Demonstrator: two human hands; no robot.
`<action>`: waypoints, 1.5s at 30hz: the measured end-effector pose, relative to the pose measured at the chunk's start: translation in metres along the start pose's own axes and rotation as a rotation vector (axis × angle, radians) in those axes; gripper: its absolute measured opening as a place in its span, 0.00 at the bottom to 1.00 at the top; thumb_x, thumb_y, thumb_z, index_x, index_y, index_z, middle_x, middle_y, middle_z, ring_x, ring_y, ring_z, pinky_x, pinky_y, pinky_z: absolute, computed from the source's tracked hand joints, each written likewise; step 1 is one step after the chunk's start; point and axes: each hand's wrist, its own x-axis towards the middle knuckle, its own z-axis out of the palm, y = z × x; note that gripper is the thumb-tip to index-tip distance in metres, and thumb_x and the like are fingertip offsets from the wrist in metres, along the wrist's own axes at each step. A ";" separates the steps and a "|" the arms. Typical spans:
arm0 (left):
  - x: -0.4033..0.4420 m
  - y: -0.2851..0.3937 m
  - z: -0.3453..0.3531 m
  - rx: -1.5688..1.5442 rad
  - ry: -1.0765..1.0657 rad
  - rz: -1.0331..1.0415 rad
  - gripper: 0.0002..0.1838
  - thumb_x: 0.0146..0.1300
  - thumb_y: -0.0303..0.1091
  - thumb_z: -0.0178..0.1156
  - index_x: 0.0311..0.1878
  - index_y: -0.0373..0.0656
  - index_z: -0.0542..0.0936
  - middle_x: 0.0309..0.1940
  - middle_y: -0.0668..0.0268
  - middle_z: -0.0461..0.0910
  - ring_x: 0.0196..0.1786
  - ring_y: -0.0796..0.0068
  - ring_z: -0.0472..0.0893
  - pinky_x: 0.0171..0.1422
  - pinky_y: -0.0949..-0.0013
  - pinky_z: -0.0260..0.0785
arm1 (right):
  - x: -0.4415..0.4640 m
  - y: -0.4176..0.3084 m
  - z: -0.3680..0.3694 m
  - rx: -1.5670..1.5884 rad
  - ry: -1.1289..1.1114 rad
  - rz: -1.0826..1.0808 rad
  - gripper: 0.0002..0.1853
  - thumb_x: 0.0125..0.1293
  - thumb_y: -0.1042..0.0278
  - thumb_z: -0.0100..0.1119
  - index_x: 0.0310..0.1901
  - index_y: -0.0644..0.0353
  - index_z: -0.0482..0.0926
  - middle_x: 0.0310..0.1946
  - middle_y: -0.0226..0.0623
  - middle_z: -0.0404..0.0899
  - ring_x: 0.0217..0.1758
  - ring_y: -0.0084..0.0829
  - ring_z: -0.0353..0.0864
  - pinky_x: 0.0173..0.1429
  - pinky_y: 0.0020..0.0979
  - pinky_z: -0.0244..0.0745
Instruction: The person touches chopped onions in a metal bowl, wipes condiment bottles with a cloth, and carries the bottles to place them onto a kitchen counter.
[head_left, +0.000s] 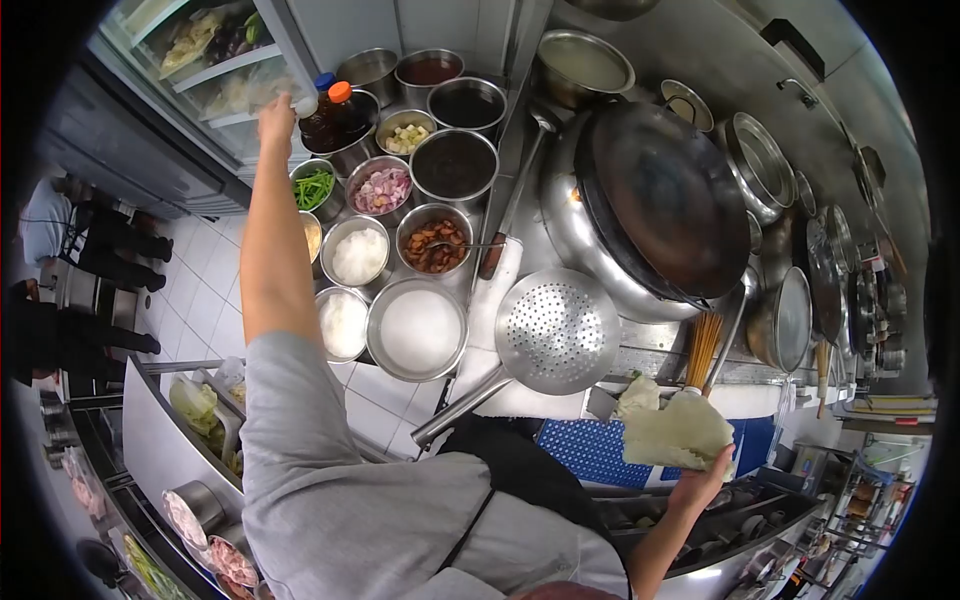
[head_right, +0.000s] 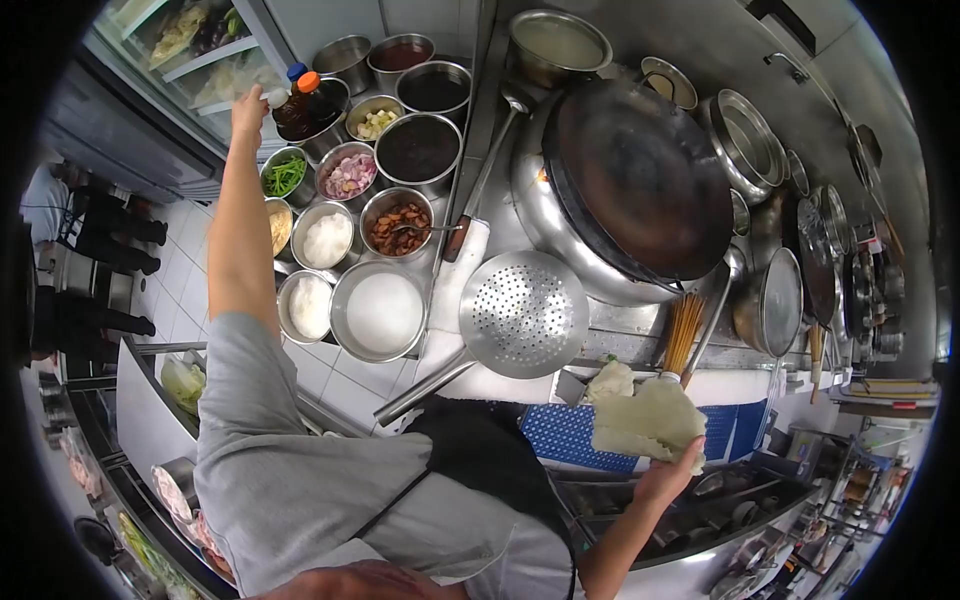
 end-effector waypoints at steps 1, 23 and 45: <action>0.013 -0.019 0.005 -0.066 -0.009 0.032 0.26 0.59 0.45 0.64 0.58 0.40 0.82 0.52 0.52 0.84 0.56 0.62 0.82 0.62 0.63 0.69 | -0.001 0.000 -0.001 0.006 0.017 -0.023 0.31 0.74 0.42 0.51 0.64 0.61 0.71 0.61 0.39 0.74 0.63 0.37 0.75 0.65 0.41 0.70; -0.300 0.126 0.047 -0.427 -0.695 0.428 0.16 0.60 0.19 0.54 0.49 0.38 0.84 0.44 0.63 0.84 0.46 0.74 0.82 0.52 0.71 0.75 | -0.007 -0.014 0.023 0.065 -0.285 -0.080 0.29 0.70 0.61 0.61 0.67 0.66 0.67 0.59 0.44 0.75 0.61 0.39 0.78 0.63 0.41 0.74; -0.674 0.082 0.099 -1.429 -1.093 -0.365 0.39 0.69 0.62 0.48 0.75 0.45 0.62 0.73 0.57 0.63 0.74 0.51 0.64 0.76 0.42 0.58 | 0.157 0.095 -0.133 -0.923 -0.335 -0.485 0.15 0.65 0.68 0.60 0.51 0.62 0.80 0.43 0.52 0.80 0.44 0.47 0.82 0.51 0.42 0.78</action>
